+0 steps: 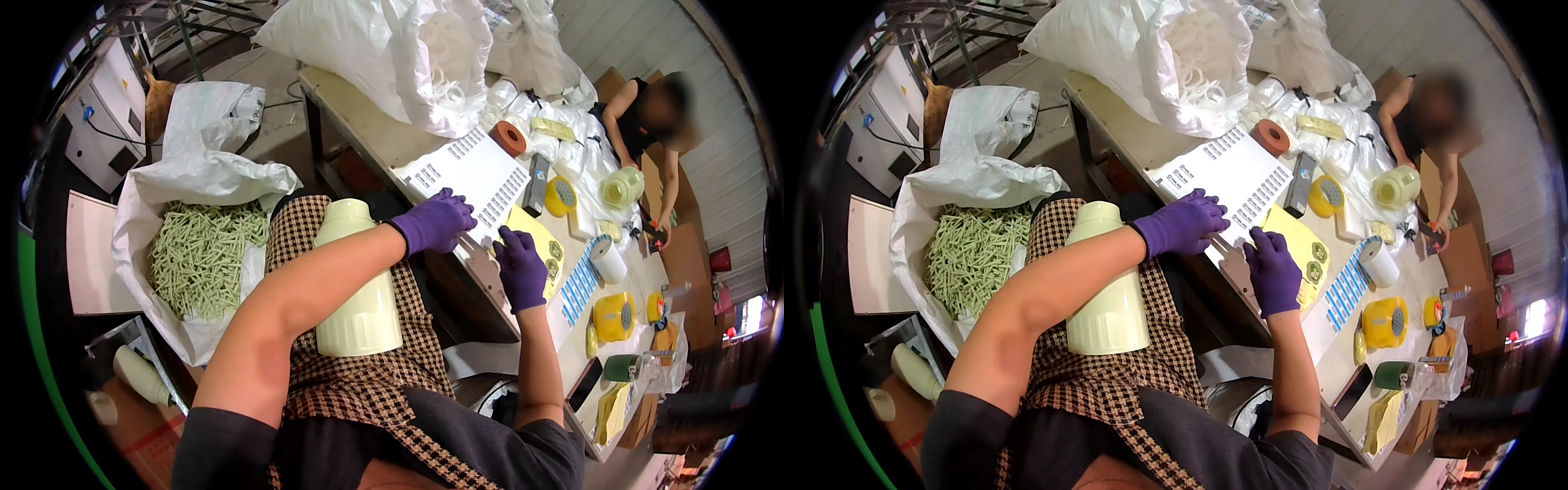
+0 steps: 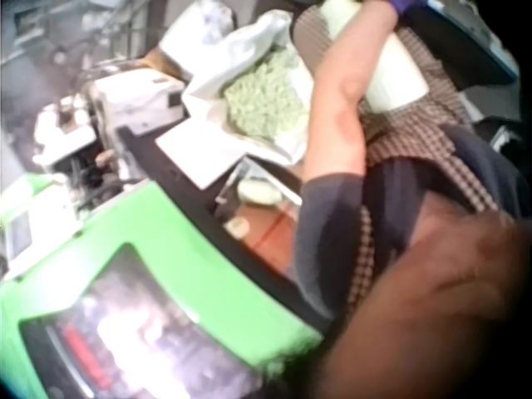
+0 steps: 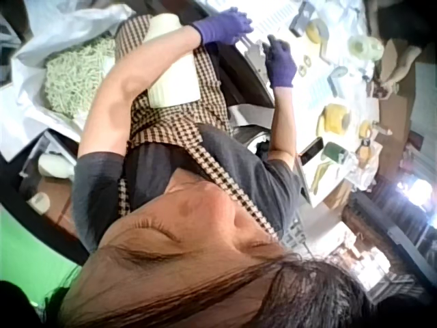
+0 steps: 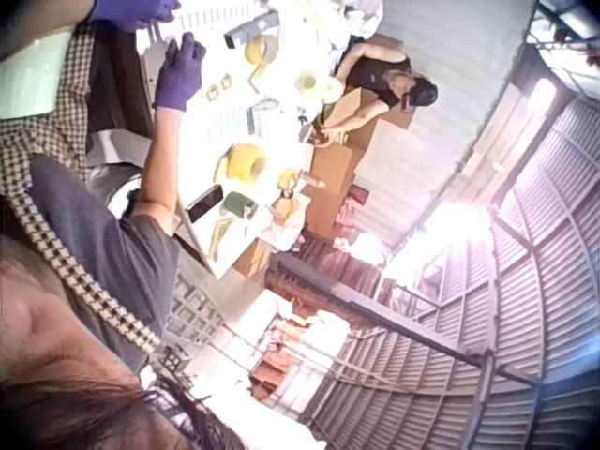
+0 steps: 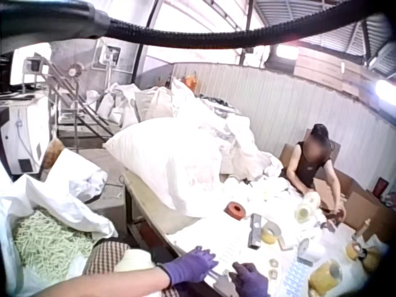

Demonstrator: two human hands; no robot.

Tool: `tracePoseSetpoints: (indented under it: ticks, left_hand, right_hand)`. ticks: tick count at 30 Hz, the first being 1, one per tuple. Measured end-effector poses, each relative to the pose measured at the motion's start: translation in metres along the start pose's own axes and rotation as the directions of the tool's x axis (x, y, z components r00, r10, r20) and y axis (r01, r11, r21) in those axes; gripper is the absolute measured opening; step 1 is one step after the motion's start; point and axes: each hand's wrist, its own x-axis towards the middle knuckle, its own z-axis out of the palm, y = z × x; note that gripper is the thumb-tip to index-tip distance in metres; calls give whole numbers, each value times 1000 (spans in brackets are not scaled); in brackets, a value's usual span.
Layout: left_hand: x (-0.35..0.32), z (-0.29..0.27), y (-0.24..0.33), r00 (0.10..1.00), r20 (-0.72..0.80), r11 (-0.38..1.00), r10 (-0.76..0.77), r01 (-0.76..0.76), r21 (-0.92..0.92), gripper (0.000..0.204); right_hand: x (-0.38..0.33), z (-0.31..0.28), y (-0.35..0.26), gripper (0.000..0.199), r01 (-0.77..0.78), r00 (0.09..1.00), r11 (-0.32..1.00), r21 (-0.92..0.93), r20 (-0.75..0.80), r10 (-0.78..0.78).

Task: The person applies stickers and labels to large light-colored jugs, then places them onto a conveyor belt or into a processing machine.

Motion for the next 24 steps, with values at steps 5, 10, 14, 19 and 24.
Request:
tracePoseSetpoints:
  ticks: [5,10,14,19,24]
  left_hand:
    - [1,2,-4,1000,-25,1000,8,-9,-22,32]
    - [7,8,-7,1000,0,1000,5,-5,-1,23]
    - [11,14,-10,997,-66,999,41,-39,31,21]
    - [13,16,-10,999,-36,999,38,-38,15,21]
    - [-7,-28,-22,936,-347,933,-53,-78,-351,23]
  right_hand:
    - [9,21,-12,23,-67,993,988,-139,83,79]
    - [14,31,-10,23,-61,988,955,-289,122,99]
    - [16,39,3,28,-96,974,940,-328,162,156]
    - [28,35,40,34,-76,974,997,22,214,70]
    - [49,-9,49,38,-472,772,445,761,114,625]
